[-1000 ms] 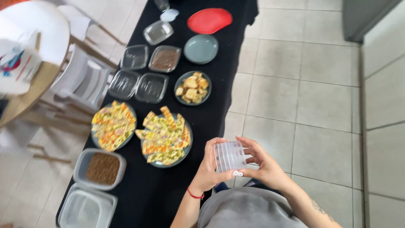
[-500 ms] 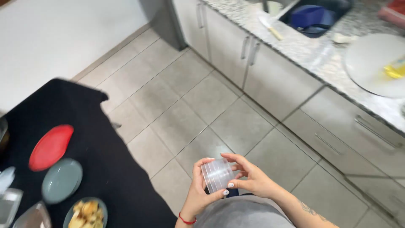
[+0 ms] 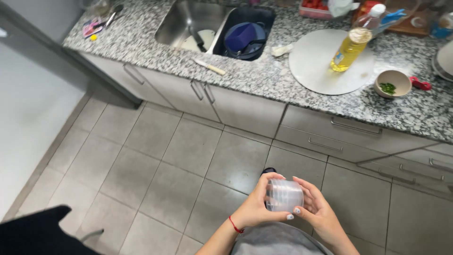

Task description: The person is preparing food by blending ingredients and portioning them into small cups.

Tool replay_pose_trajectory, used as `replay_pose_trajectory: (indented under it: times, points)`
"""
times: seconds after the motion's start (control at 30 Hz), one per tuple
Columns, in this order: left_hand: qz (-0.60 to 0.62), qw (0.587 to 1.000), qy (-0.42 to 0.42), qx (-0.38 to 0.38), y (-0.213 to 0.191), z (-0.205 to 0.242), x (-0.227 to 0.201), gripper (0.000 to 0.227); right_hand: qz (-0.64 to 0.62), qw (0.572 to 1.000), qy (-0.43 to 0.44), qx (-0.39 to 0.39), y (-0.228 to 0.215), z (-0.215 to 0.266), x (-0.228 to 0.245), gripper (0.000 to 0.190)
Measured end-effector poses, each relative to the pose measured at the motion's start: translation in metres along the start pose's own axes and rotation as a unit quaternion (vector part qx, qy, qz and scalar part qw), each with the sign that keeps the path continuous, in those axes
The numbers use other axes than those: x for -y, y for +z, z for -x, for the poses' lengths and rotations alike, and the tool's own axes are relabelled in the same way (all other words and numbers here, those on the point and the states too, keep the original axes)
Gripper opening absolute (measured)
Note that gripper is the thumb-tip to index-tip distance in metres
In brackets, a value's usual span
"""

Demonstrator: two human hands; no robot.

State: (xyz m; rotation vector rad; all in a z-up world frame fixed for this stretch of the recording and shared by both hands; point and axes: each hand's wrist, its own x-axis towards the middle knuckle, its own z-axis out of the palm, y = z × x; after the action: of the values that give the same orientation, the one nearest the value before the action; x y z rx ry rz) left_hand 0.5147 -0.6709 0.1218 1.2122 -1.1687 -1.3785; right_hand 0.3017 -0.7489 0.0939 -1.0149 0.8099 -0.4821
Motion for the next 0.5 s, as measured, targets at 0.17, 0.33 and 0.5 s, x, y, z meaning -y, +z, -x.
replay_pose_trajectory:
  times: [0.17,0.33,0.5]
  points:
    - [0.014,0.998,-0.057,0.029,-0.039,-0.076,-0.025,0.094,0.032,0.998,-0.036,-0.041,-0.008,-0.062,0.041,0.081]
    - [0.022,0.997,-0.063,0.042,-0.074,-0.144,-0.041,0.091,0.106,0.982,-0.133,-0.085,-0.024,-0.112,0.071,0.080]
    - [0.005,0.999,-0.030,0.043,-0.092,-0.216,-0.040,0.089,0.017,0.939,-0.174,-0.296,-0.056,-0.147,0.064,0.043]
